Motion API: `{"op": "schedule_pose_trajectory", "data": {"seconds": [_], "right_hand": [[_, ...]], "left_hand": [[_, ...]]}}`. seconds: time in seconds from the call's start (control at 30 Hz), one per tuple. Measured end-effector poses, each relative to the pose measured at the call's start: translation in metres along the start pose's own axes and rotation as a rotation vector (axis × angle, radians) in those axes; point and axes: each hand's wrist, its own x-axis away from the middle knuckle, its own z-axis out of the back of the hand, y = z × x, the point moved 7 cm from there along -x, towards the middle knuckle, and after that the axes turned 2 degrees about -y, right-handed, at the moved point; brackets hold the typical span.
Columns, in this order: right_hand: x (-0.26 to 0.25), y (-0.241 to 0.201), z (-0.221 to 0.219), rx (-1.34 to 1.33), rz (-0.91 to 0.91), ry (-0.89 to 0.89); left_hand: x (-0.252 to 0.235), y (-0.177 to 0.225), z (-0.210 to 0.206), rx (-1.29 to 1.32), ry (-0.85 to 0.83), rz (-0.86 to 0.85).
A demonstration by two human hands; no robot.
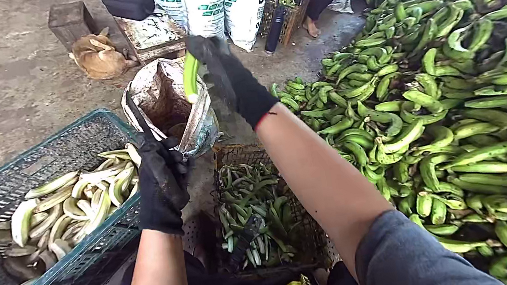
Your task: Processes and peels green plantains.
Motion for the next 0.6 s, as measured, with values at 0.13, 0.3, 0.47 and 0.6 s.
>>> {"op": "schedule_pose_trajectory", "data": {"seconds": [0.13,0.3,0.47,0.6], "right_hand": [[0.013,0.037,0.028,0.793,0.15,0.006],[0.169,0.246,0.055,0.956,-0.668,-0.415],[0.295,0.344,0.041,0.873,-1.07,-0.494],[0.296,0.335,0.019,1.005,-0.851,-0.579]], "left_hand": [[0.0,0.009,0.005,0.082,0.027,0.047],[0.006,0.013,0.001,0.081,-0.012,0.02],[0.022,-0.011,-0.038,0.121,-0.035,0.211],[0.035,-0.025,-0.071,-0.279,-0.265,0.11]]}}
